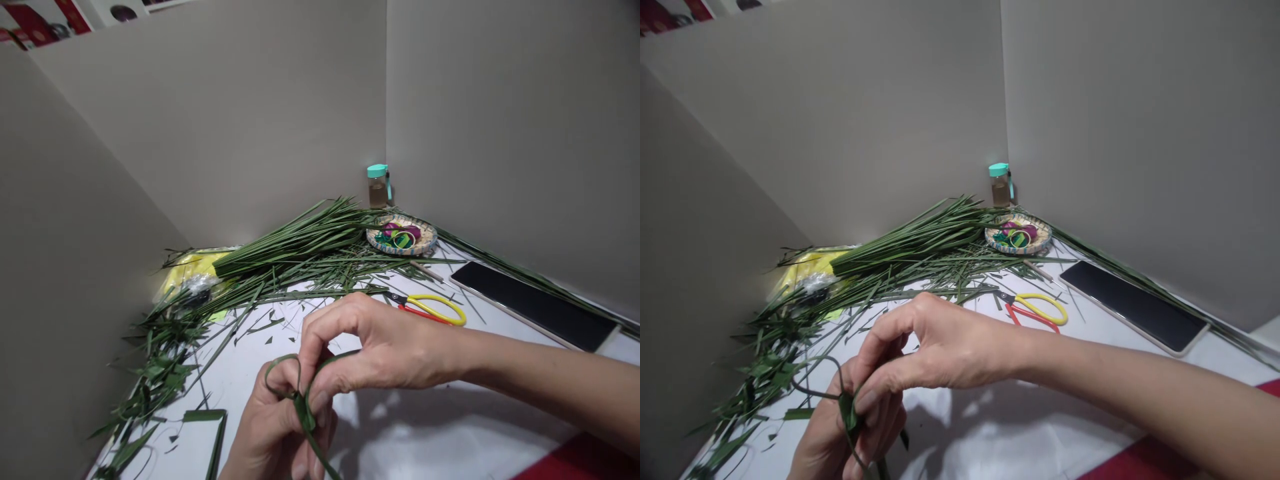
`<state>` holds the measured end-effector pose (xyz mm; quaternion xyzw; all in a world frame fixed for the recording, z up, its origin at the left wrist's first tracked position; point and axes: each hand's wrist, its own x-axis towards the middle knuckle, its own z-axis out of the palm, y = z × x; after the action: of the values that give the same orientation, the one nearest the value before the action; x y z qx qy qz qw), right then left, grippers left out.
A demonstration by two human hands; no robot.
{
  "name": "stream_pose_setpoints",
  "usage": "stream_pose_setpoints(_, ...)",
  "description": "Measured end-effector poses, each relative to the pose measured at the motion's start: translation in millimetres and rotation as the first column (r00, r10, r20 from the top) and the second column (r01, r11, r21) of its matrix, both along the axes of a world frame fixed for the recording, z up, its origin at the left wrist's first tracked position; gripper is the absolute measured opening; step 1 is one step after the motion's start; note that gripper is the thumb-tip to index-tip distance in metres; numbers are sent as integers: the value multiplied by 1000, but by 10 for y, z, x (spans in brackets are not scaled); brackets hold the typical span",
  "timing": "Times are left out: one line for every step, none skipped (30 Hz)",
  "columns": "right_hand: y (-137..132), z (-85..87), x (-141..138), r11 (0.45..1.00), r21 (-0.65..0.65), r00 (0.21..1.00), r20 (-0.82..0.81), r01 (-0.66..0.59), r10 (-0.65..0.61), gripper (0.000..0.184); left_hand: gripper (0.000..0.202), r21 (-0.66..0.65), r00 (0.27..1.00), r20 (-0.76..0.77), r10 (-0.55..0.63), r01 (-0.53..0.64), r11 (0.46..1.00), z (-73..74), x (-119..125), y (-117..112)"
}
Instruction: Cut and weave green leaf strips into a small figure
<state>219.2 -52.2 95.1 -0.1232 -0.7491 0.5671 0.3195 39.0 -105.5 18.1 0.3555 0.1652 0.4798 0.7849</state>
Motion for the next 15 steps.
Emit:
stream_pose_setpoints(1, -11, -6, 999, 38, 1000, -5, 4, -4, 9, 7, -3, 1000, -11, 4, -4, 1000, 11, 1, -5)
stream_pose_setpoints(5, -25, -12, 996, 87, 1000, -18, 9, -7, 8, 8, -15, 999, -32, 18, -19, 1000, 23, 1, -11)
stream_pose_setpoints(13, -42, -20, 989, 147, 999, -41, 14, -8, 7, 8, -31, 997, -63, 33, -35, 999, 37, 1, -18)
stream_pose_setpoints(25, -61, -27, 976, 216, 998, -70, 20, -5, 6, 9, -47, 995, -97, 39, -44, 998, 50, 0, -24)
stream_pose_setpoints(41, -78, -32, 956, 292, 995, -103, 27, 3, 5, 11, -60, 991, -131, 37, -45, 997, 61, -2, -28)
stream_pose_setpoints(62, -92, -36, 927, 374, 991, -130, 36, 14, 6, 15, -68, 986, -162, 25, -36, 997, 71, -5, -29)
stream_pose_setpoints(85, -99, -37, 889, 456, 988, -149, 44, 28, 7, 19, -71, 981, -194, -1, -13, 997, 81, -10, -27)
stream_pose_setpoints(110, -99, -36, 844, 534, 987, -155, 46, 44, 10, 22, -71, 975, -219, -37, 22, 997, 89, -16, -21)
stream_pose_setpoints(134, -90, -31, 795, 605, 987, -149, 42, 62, 12, 24, -73, 969, -237, -76, 60, 996, 96, -21, -14)
stream_pose_setpoints(156, -73, -25, 743, 668, 988, -134, 30, 81, 15, 24, -81, 963, -246, -113, 96, 992, 101, -27, -5)
stream_pose_setpoints(174, -50, -17, 696, 718, 989, -113, 11, 100, 17, 22, -89, 959, -243, -146, 128, 988, 104, -32, 4)
stream_pose_setpoints(188, -22, -9, 658, 753, 990, -84, -12, 115, 19, 19, -97, 959, -228, -170, 151, 984, 101, -35, 13)
stream_pose_setpoints(198, 7, -3, 633, 774, 991, -54, -34, 119, 20, 17, -103, 961, -206, -182, 163, 981, 93, -36, 21)
stream_pose_setpoints(205, 34, 2, 620, 783, 993, -26, -51, 114, 20, 15, -108, 966, -182, -182, 165, 980, 79, -34, 26)
stream_pose_setpoints(210, 56, 4, 620, 782, 994, -2, -66, 108, 19, 13, -112, 971, -164, -173, 156, 981, 61, -30, 30)
